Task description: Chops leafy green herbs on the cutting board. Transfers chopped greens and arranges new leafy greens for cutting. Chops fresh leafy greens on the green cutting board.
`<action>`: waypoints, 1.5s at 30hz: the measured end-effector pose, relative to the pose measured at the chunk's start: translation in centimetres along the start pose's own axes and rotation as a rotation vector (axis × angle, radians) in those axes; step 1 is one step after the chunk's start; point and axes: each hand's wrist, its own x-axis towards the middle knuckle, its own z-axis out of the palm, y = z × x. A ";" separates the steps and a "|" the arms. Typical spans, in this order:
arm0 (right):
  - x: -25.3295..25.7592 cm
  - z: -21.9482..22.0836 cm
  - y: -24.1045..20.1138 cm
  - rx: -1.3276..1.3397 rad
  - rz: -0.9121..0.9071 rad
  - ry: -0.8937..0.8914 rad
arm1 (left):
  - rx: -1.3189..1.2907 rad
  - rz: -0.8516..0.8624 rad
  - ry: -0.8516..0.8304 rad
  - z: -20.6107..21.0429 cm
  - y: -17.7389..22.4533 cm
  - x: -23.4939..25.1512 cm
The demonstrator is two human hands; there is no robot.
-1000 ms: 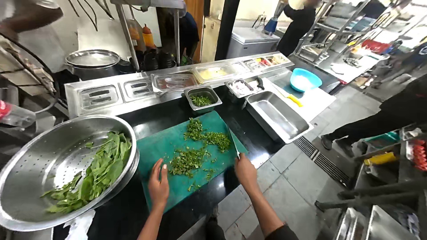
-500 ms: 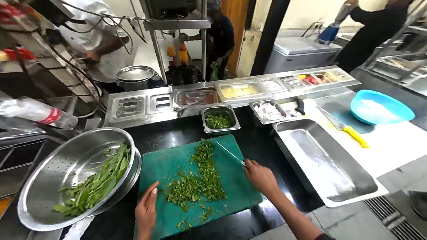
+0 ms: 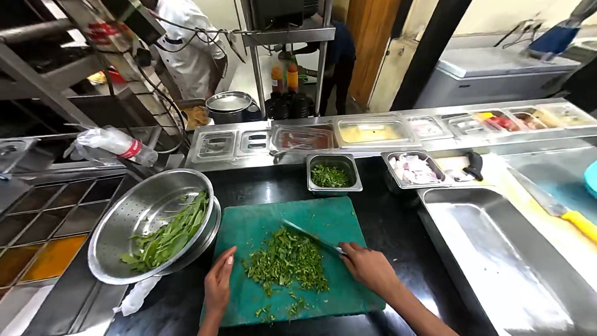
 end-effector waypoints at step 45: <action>-7.0 5.7 -6.6 0.406 0.622 0.335 | 0.025 0.133 -0.630 6.5 0.3 8.1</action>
